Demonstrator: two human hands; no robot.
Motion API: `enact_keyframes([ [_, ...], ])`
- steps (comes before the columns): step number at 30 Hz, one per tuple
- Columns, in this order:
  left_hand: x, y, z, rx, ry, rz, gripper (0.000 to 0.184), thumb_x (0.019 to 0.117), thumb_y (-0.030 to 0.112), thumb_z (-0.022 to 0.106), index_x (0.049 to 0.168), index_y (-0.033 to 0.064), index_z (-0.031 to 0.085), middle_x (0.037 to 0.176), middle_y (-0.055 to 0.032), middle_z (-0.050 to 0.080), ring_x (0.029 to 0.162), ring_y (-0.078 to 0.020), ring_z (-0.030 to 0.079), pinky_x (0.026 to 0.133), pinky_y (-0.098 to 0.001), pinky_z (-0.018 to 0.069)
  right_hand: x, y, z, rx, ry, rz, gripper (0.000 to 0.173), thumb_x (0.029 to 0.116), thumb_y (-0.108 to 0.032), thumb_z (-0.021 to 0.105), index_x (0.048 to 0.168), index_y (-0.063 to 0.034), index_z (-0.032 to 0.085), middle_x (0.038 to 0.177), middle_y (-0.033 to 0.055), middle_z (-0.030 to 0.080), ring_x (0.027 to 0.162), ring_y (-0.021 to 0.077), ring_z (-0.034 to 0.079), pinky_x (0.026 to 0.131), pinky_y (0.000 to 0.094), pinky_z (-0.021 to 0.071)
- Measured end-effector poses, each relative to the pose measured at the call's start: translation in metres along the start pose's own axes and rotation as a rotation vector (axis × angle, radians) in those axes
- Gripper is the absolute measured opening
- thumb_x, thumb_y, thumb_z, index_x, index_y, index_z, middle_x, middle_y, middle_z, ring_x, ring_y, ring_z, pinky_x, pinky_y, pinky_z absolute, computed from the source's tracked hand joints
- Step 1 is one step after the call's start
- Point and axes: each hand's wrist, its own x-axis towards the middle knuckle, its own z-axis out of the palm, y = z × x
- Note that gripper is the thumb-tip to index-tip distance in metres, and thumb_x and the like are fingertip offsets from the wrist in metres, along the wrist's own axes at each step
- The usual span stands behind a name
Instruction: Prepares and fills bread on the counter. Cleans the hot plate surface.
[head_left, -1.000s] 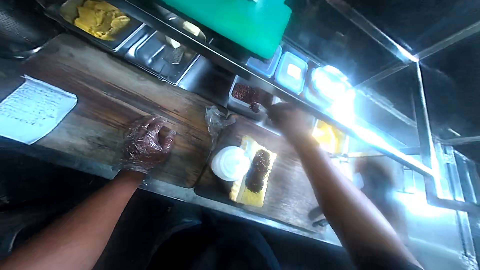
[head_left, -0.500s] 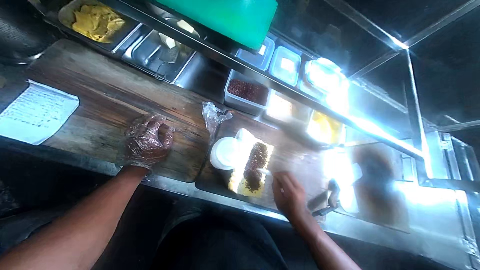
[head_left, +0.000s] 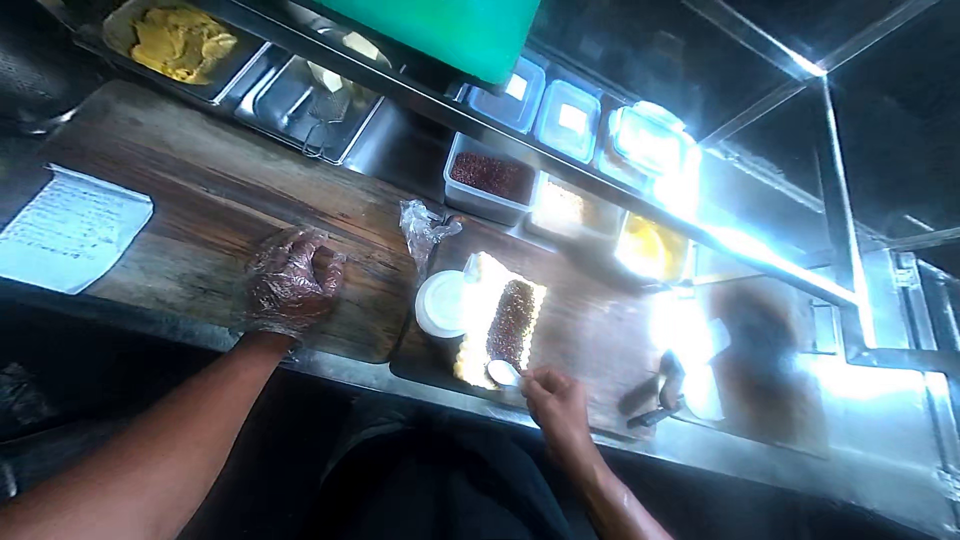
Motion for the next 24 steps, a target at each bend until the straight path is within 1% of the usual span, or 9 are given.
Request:
enact_keyframes([
  [1,0.0,-0.001,0.002,0.003,0.0,-0.003,0.057,0.1019,0.051,0.045,0.139,0.0109,0.06,0.15,-0.0102,0.054,0.143,-0.031,0.047,0.119,-0.0513,0.0348,-0.002,0.003,0.001,-0.077,0.016,-0.103,0.008,0.091,-0.007,0.069,0.092,-0.0031,0.077,0.074,0.0032,0.071,0.059,0.0079,0.062,0.056,0.0251,0.0524],
  [2,0.0,-0.002,0.003,0.005,0.001,-0.003,0.057,0.1018,0.052,0.045,0.139,0.0107,0.06,0.15,-0.0104,0.054,0.143,-0.0311,0.047,0.119,-0.0512,0.0345,-0.004,0.007,0.002,-0.181,0.031,-0.244,0.011,0.0917,-0.009,0.068,0.095,-0.0056,0.078,0.084,0.0012,0.075,0.073,0.0055,0.07,0.069,0.0231,0.0591],
  [3,0.0,-0.003,0.004,0.002,0.008,-0.001,0.057,0.1015,0.052,0.046,0.138,0.0105,0.061,0.15,-0.0105,0.054,0.143,-0.0313,0.047,0.119,-0.0509,0.0346,-0.004,0.013,0.003,-0.271,0.059,-0.412,0.012,0.0919,-0.008,0.068,0.098,-0.0056,0.078,0.09,0.0015,0.076,0.081,0.005,0.072,0.075,0.0222,0.0615],
  [6,0.001,0.0,0.001,-0.01,-0.007,-0.015,0.058,0.1014,0.053,0.046,0.138,0.0097,0.06,0.149,-0.0121,0.055,0.142,-0.0329,0.048,0.118,-0.054,0.0352,0.009,0.028,0.003,-0.441,0.168,-0.788,0.014,0.0928,-0.009,0.066,0.1,-0.005,0.078,0.091,0.0031,0.073,0.077,0.0032,0.068,0.069,0.0178,0.0593],
  [8,0.002,0.0,0.001,-0.011,-0.015,-0.017,0.059,0.1015,0.053,0.046,0.138,0.0089,0.06,0.149,-0.0123,0.054,0.142,-0.0329,0.047,0.118,-0.0548,0.0347,0.025,0.032,0.001,-0.487,0.202,-0.909,0.015,0.094,-0.009,0.065,0.1,-0.0044,0.077,0.094,0.0046,0.073,0.08,0.0048,0.069,0.072,0.0191,0.0602],
  [14,0.0,-0.003,0.002,0.002,-0.011,-0.014,0.06,0.1013,0.054,0.044,0.139,0.01,0.06,0.151,-0.0113,0.053,0.143,-0.0324,0.046,0.119,-0.054,0.0339,0.063,0.025,0.001,-0.533,0.301,-0.991,0.016,0.0922,-0.008,0.063,0.101,-0.0041,0.076,0.093,0.006,0.071,0.079,0.0074,0.068,0.07,0.0211,0.0594],
  [17,0.001,-0.001,0.001,0.005,-0.02,-0.018,0.06,0.1013,0.054,0.043,0.137,0.0092,0.061,0.15,-0.0117,0.054,0.142,-0.0329,0.047,0.118,-0.0544,0.0343,0.074,0.016,0.0,-0.55,0.313,-0.967,0.016,0.0922,-0.008,0.064,0.101,-0.004,0.076,0.096,0.0069,0.072,0.083,0.0097,0.07,0.073,0.0235,0.0605],
  [21,0.001,0.001,-0.001,0.0,-0.02,-0.026,0.06,0.1013,0.054,0.044,0.138,0.0097,0.06,0.149,-0.0119,0.054,0.142,-0.0326,0.047,0.118,-0.0544,0.035,0.091,0.006,-0.002,-0.55,0.33,-0.923,0.016,0.0939,-0.009,0.065,0.102,-0.0043,0.077,0.097,0.0077,0.073,0.083,0.0117,0.071,0.073,0.0269,0.0616],
  [24,0.001,0.001,0.0,-0.012,-0.016,-0.028,0.06,0.1012,0.054,0.044,0.139,0.01,0.06,0.15,-0.0118,0.054,0.142,-0.0328,0.047,0.118,-0.0547,0.0344,0.104,0.0,-0.004,-0.546,0.33,-0.891,0.015,0.0943,-0.009,0.065,0.103,-0.004,0.076,0.096,0.0073,0.072,0.08,0.0118,0.07,0.07,0.028,0.0616],
])
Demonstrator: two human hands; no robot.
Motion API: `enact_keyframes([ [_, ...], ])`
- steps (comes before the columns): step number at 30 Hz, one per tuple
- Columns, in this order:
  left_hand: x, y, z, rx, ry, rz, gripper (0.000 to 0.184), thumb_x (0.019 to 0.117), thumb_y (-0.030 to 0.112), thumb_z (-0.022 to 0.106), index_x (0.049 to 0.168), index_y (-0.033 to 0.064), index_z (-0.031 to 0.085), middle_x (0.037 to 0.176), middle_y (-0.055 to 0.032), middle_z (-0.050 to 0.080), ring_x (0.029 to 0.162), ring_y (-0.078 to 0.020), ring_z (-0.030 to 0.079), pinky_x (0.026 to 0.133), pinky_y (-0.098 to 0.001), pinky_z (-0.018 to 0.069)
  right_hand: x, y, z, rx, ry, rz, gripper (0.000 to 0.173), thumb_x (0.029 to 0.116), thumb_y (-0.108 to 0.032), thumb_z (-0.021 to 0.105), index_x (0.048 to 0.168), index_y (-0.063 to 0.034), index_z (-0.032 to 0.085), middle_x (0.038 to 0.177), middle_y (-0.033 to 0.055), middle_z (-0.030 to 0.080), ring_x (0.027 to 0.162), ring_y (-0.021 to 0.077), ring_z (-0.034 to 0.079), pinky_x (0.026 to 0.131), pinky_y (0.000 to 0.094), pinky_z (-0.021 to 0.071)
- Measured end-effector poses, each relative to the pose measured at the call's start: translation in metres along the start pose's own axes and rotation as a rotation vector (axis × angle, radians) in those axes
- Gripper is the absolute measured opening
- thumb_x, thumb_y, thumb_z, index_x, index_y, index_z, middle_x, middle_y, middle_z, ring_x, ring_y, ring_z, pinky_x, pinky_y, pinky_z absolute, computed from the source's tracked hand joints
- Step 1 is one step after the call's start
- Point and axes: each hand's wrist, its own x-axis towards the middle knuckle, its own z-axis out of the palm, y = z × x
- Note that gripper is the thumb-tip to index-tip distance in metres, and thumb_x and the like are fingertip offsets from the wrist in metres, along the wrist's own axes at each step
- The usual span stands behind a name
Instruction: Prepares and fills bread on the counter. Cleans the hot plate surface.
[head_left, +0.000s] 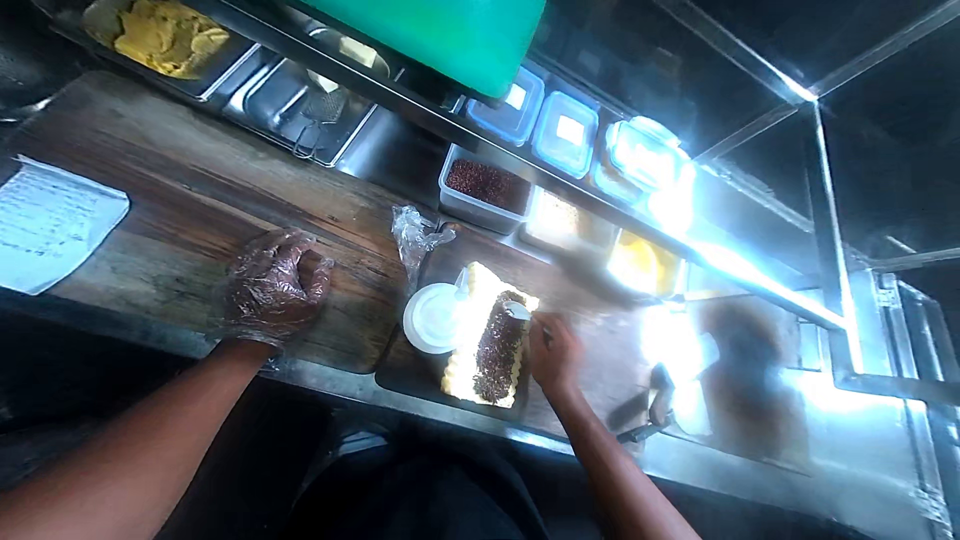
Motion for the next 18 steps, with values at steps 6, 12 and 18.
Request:
enact_keyframes([
  [6,0.0,-0.003,0.002,-0.018,0.019,0.013,0.059,0.1009,0.053,0.045,0.138,0.0104,0.061,0.15,-0.0116,0.054,0.143,-0.0329,0.046,0.118,-0.0544,0.0346,0.027,-0.012,-0.019,0.233,-0.229,0.488,0.011,0.0974,-0.014,0.067,0.102,-0.0102,0.076,0.089,0.0025,0.072,0.071,0.0106,0.066,0.064,0.031,0.0572],
  [12,0.0,-0.006,0.005,-0.043,0.043,0.008,0.058,0.0993,0.053,0.047,0.138,0.0115,0.061,0.149,-0.0106,0.055,0.143,-0.0322,0.047,0.119,-0.0538,0.0339,0.128,-0.041,-0.05,0.574,-0.388,0.81,0.007,0.0968,-0.008,0.065,0.095,-0.0021,0.068,0.073,0.0035,0.066,0.053,0.0058,0.051,0.048,0.0222,0.0446],
  [18,0.001,-0.012,0.015,-0.011,0.086,0.029,0.059,0.0996,0.055,0.046,0.138,0.0132,0.062,0.151,-0.0077,0.054,0.144,-0.0295,0.046,0.119,-0.0527,0.0343,0.24,-0.049,0.034,-0.465,-0.464,-0.027,0.032,0.093,-0.035,0.069,0.117,-0.0137,0.074,0.129,0.0177,0.065,0.126,0.0374,0.058,0.097,0.0635,0.049],
])
